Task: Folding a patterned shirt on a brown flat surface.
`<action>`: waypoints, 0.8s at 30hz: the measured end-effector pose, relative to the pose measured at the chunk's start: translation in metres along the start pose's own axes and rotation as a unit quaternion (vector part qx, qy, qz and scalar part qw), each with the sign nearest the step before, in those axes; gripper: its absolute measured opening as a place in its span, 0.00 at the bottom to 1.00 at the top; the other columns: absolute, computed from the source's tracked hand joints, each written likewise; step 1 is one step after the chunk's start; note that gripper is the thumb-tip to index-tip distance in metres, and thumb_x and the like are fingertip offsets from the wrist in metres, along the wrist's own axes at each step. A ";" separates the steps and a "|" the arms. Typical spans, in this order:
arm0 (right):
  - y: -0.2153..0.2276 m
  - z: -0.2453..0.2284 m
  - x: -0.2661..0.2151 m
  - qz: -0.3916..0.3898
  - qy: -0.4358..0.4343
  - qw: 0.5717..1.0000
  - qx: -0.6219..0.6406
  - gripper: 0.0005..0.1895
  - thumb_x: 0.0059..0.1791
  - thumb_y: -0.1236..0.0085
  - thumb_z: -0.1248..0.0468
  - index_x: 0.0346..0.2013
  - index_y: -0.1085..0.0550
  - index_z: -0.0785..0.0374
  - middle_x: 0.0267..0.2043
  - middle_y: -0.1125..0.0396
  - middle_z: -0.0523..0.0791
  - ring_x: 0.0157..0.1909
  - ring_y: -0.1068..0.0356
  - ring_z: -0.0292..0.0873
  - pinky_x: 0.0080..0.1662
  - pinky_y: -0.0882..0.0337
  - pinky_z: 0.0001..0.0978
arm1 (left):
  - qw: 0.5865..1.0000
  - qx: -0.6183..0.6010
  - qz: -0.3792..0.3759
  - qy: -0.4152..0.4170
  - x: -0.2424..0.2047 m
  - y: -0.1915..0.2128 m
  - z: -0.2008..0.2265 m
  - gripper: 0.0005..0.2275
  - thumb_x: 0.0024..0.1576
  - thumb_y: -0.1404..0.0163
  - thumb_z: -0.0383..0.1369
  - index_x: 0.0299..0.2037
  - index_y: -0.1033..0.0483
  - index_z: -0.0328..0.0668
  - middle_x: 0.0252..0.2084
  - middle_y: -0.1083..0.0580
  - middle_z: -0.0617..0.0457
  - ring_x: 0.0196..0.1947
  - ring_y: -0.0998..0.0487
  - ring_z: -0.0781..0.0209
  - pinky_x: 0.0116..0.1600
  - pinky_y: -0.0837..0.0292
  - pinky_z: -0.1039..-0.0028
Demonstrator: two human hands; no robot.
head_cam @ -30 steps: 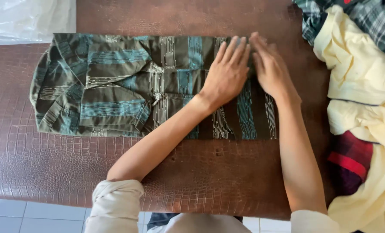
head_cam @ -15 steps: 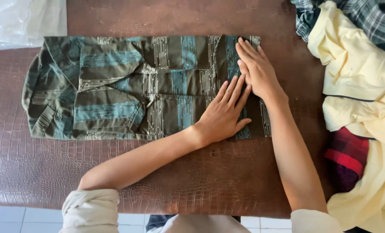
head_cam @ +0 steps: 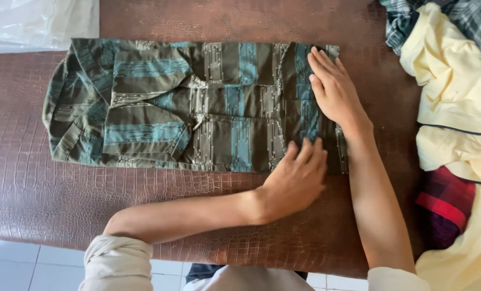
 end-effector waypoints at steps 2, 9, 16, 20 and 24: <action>0.001 0.000 0.001 0.003 0.015 1.000 0.016 0.23 0.57 0.57 0.70 0.68 0.37 0.77 0.73 0.43 0.57 0.74 0.46 0.57 0.70 0.49 0.55 | 0.996 -0.059 0.067 0.005 0.016 0.015 -0.008 0.26 0.57 0.49 0.44 0.58 0.29 0.27 0.61 0.34 0.32 0.59 0.33 0.39 0.60 0.36 0.56; -0.001 0.003 0.000 0.000 -0.003 1.000 -0.005 0.23 0.58 0.58 0.70 0.68 0.36 0.76 0.73 0.43 0.56 0.74 0.45 0.54 0.71 0.49 0.52 | 0.992 -0.092 -0.075 -0.036 0.002 -0.028 0.008 0.42 0.62 0.69 0.64 0.77 0.53 0.38 0.80 0.57 0.36 0.79 0.64 0.34 0.79 0.71 0.47; -0.001 0.000 0.000 -0.001 -0.004 1.000 -0.013 0.23 0.58 0.58 0.70 0.68 0.35 0.76 0.73 0.43 0.55 0.74 0.45 0.54 0.71 0.49 0.51 | 0.980 -0.173 -0.080 -0.055 -0.015 -0.002 0.028 0.47 0.56 0.74 0.67 0.73 0.48 0.28 0.78 0.54 0.32 0.79 0.64 0.27 0.79 0.69 0.45; 0.002 -0.001 0.004 0.000 0.006 1.000 -0.013 0.23 0.58 0.57 0.71 0.68 0.36 0.76 0.73 0.43 0.56 0.74 0.45 0.55 0.71 0.49 0.53 | 0.941 -0.331 -0.028 -0.061 0.004 0.055 -0.008 0.35 0.58 0.65 0.56 0.64 0.34 0.30 0.66 0.33 0.33 0.67 0.38 0.27 0.68 0.40 0.43; 0.010 -0.013 0.004 -0.006 0.030 0.998 -0.053 0.23 0.59 0.55 0.69 0.68 0.35 0.80 0.74 0.45 0.59 0.75 0.48 0.59 0.71 0.52 0.55 | 0.974 -0.102 0.203 -0.001 0.032 0.070 -0.103 0.17 0.59 0.44 0.32 0.52 0.27 0.24 0.52 0.27 0.35 0.53 0.25 0.42 0.60 0.24 0.61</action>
Point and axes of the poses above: each hand's wrist, its own x-axis towards the middle knuckle, its own y-axis out of the back of the hand, z = x × y, the point moved 3 cm from there along x, towards the middle knuckle
